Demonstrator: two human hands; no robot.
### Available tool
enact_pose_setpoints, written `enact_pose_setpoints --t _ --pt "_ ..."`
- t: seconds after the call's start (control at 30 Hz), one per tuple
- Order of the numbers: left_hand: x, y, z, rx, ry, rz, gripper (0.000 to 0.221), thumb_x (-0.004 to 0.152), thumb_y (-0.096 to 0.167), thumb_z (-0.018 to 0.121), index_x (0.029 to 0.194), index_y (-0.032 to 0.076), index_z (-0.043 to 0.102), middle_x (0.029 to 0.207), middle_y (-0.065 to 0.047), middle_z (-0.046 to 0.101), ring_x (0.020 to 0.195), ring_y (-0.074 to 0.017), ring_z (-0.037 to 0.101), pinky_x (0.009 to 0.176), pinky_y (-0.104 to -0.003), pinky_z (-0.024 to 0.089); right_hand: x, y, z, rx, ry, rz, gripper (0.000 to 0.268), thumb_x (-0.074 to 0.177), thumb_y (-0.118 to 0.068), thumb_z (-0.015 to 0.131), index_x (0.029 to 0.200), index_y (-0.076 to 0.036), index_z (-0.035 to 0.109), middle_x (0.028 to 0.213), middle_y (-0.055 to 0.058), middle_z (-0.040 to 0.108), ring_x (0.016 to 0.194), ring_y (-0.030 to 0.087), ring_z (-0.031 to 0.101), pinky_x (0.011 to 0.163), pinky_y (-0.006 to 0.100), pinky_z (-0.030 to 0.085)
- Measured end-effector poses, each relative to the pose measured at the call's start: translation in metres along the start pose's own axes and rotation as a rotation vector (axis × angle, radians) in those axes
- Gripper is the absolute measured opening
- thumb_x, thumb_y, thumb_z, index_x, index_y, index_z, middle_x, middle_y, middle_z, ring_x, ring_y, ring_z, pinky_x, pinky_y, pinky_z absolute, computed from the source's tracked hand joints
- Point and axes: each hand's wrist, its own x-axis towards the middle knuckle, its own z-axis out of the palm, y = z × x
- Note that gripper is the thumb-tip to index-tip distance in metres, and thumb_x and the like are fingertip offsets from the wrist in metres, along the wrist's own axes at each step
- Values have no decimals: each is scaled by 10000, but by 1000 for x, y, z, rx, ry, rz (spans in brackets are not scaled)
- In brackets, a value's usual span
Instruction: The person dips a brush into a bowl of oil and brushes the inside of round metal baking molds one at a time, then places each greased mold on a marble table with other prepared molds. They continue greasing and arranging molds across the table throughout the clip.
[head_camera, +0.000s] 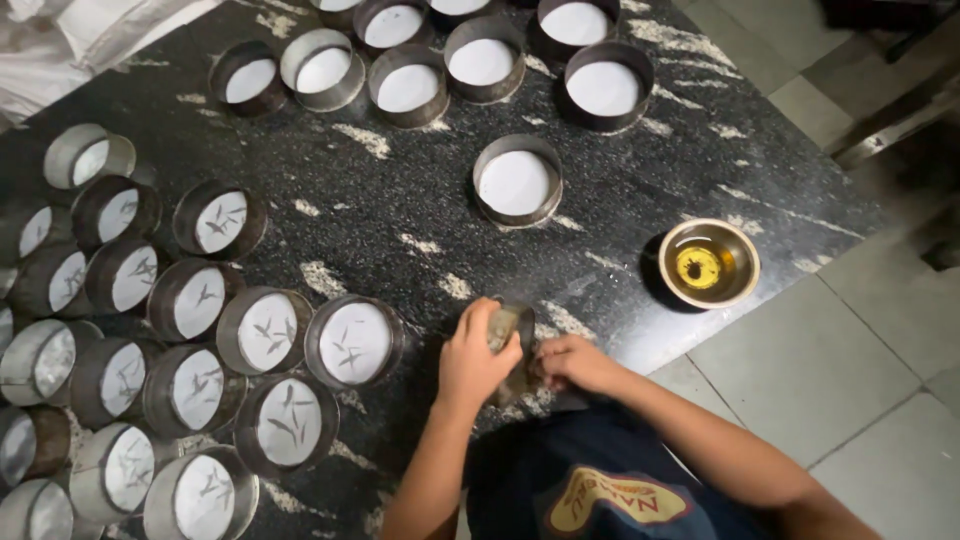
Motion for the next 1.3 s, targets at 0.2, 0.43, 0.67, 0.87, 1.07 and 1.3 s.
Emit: enact_pose_setpoints --t 0.2,0.43,0.67,0.87,1.07,1.3 --pt "-33 -39 6 -130 120 19 505 822 162 682 1303 46 584 1423 -223 563 1266 -412 571 1029 -448 478 -6 -17 -6 29 210 -183 154 907 -96 621 908 12 731 828 98 714 766 164 661 687 313 531" --pt "-78 -181 11 247 208 -341 443 922 225 586 1361 187 639 1497 -111 515 1389 -343 463 1166 -548 349 -27 10 -35 567 172 62 210 885 -82 618 981 22 773 767 102 713 668 156 652 618 307 518" --pt "-67 -202 -68 564 329 -325 586 834 392 729 1378 192 641 1523 -193 468 1409 -406 394 1114 -712 227 -50 35 -78 706 484 38 189 881 -73 604 958 52 721 794 115 710 690 177 649 639 318 521" --pt "-38 -256 -116 753 377 -458 709 688 495 845 1299 182 665 1499 -184 517 1415 -408 433 1127 -696 272 -94 -4 -114 408 816 -21 213 928 -104 604 1030 34 731 856 95 711 747 154 628 710 285 504" --pt "54 -199 -73 657 411 -183 480 844 266 752 1254 35 654 1331 -193 624 1290 -389 565 1124 -542 420 -108 18 -130 116 1098 35 226 969 -140 665 1137 -5 733 919 103 691 830 164 624 760 318 500" --pt "179 -168 126 -477 -172 -544 546 945 534 585 1014 7 712 871 -113 736 704 -217 686 610 -337 523 -98 27 -133 -261 1001 -40 218 904 -155 682 1073 -31 741 1036 142 734 953 275 707 851 365 541"
